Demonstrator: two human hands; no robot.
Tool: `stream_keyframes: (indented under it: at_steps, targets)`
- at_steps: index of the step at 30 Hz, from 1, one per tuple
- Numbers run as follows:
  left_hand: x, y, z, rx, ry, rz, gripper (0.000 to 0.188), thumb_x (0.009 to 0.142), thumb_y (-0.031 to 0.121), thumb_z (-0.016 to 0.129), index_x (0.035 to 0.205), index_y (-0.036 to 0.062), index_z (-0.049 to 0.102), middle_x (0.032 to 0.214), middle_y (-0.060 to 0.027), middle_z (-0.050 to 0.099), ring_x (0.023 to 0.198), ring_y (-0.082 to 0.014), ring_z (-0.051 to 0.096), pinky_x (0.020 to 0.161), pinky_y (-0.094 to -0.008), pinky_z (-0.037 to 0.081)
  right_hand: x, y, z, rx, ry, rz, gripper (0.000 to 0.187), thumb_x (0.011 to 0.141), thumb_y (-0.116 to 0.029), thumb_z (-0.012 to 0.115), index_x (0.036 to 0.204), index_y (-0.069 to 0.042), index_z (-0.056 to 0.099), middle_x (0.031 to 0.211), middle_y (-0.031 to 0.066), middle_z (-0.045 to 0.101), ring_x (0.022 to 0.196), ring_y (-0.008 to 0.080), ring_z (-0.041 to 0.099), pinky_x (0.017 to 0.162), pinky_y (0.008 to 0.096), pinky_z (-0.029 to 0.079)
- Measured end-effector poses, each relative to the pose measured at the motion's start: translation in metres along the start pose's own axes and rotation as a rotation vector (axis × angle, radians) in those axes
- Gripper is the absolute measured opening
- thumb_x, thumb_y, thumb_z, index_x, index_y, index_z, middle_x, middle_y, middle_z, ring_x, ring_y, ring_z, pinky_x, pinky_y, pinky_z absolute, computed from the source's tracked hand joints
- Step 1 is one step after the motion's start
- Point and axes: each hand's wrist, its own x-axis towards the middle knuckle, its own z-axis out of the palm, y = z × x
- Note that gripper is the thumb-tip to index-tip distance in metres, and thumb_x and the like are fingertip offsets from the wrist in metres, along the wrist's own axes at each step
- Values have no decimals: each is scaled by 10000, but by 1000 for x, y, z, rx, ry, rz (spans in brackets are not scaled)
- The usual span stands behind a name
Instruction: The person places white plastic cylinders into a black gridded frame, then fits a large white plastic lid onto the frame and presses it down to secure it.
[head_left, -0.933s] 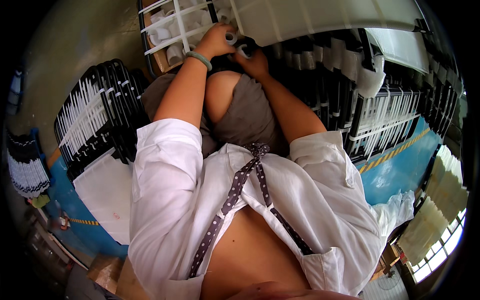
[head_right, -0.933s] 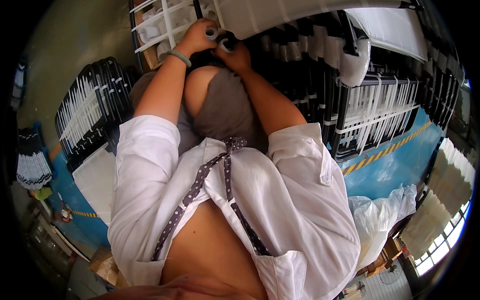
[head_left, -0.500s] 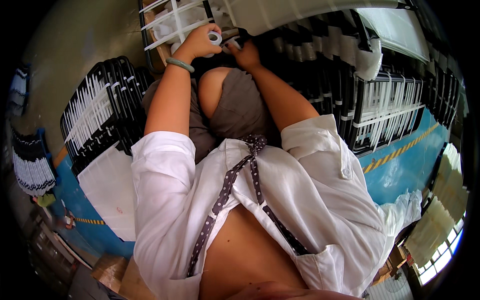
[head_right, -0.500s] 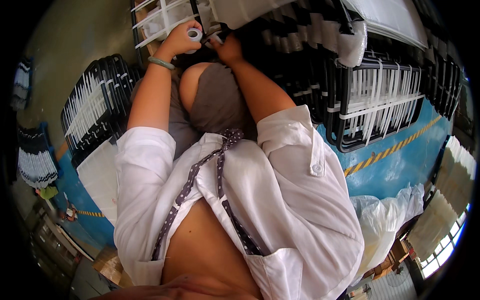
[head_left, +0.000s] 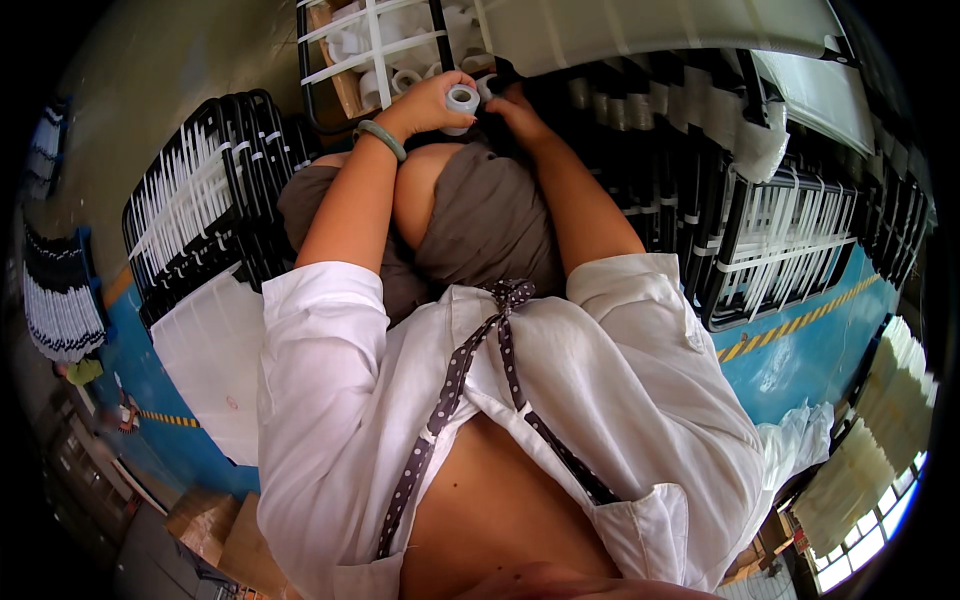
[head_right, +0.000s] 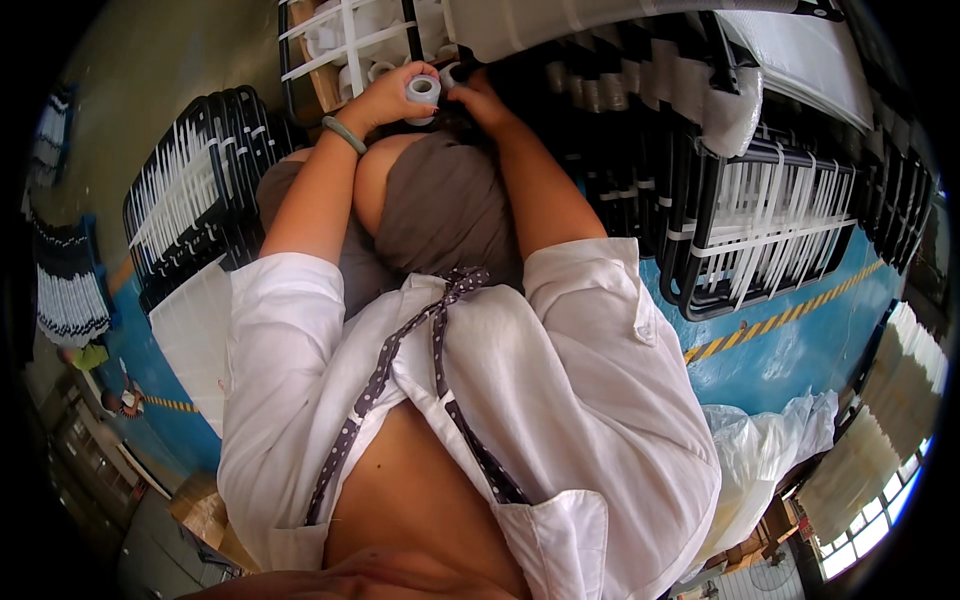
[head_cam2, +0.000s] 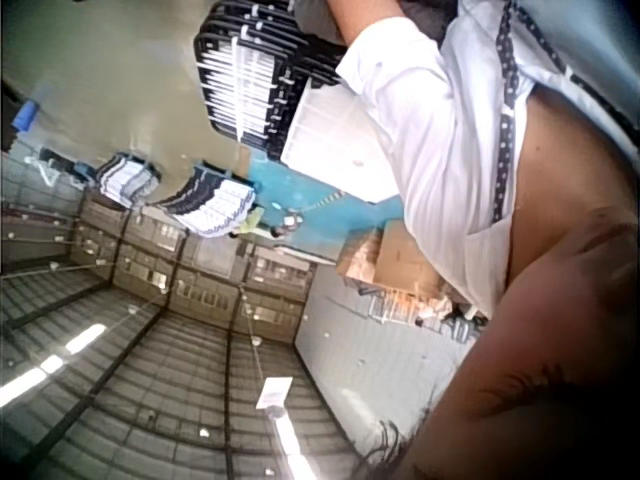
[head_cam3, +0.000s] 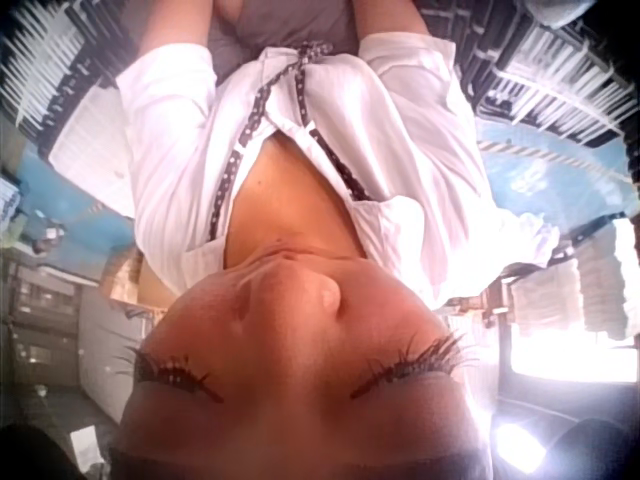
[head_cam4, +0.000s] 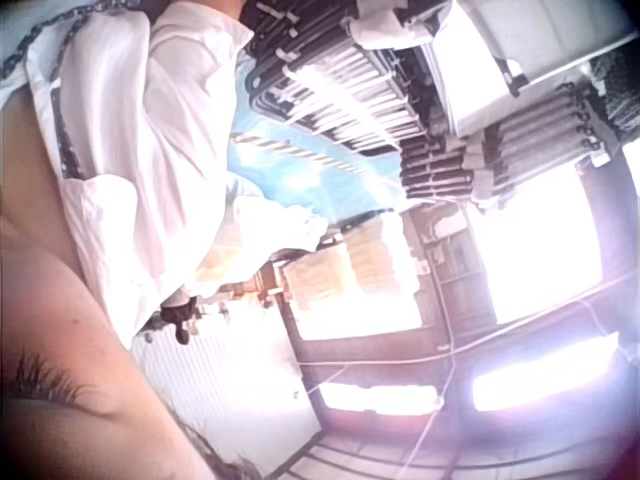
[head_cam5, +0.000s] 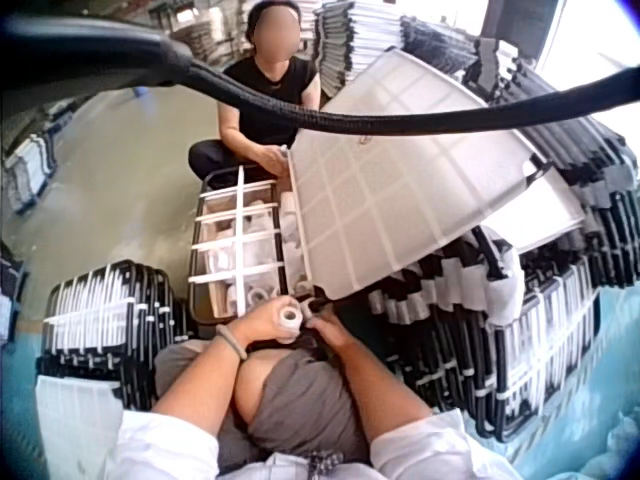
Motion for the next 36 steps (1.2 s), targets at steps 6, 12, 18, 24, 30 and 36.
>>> stream_keyframes:
  at_steps: [6, 12, 18, 24, 30, 36]
  targets:
    - [-2, 7, -2, -69, 64, -25, 397, 627, 63, 704, 992, 62, 548, 910, -2, 585, 860, -109, 539, 787, -247, 438, 0, 22, -14, -406, 10, -100, 523, 773, -179, 681, 1202, -17, 429, 1048, 113, 588, 967, 196, 557, 824, 310, 447]
    - [-9, 14, -26, -102, 58, -14, 348, 610, 20, 646, 943, 62, 554, 857, 10, 600, 819, -87, 553, 759, -232, 443, 5, 30, -5, -524, 137, -200, 450, 739, -299, 703, 1027, 1, 529, 899, 166, 628, 815, 261, 622, 708, 355, 486]
    - [-20, 20, -45, -107, 62, -34, 268, 587, 9, 613, 846, 51, 560, 768, 19, 581, 750, -74, 532, 697, -214, 431, 3, 11, 28, -783, 143, -81, 476, 685, -427, 699, 860, 2, 588, 760, 197, 618, 710, 344, 622, 610, 411, 488]
    - [-27, 17, -27, 13, 36, -17, 361, 596, 58, 716, 924, 58, 568, 847, -2, 584, 797, -101, 535, 712, -242, 439, 10, 25, 26, -719, 276, -185, 490, 665, -417, 704, 885, 10, 604, 814, 201, 635, 790, 354, 625, 668, 403, 494]
    - [-30, 6, -1, 133, 130, 55, 492, 570, 177, 823, 982, 56, 583, 896, -38, 614, 837, -134, 566, 746, -262, 454, 8, 27, 20, -453, 177, -169, 443, 679, -303, 696, 987, -1, 595, 894, 152, 644, 829, 293, 625, 718, 375, 484]
    - [-20, 6, 2, 112, 85, 46, 548, 527, 221, 853, 972, 50, 584, 899, -44, 618, 846, -140, 577, 758, -267, 456, -1, 35, -8, 246, -50, 119, 493, 737, -234, 649, 1144, -17, 474, 1062, 98, 550, 966, 197, 531, 817, 308, 431]
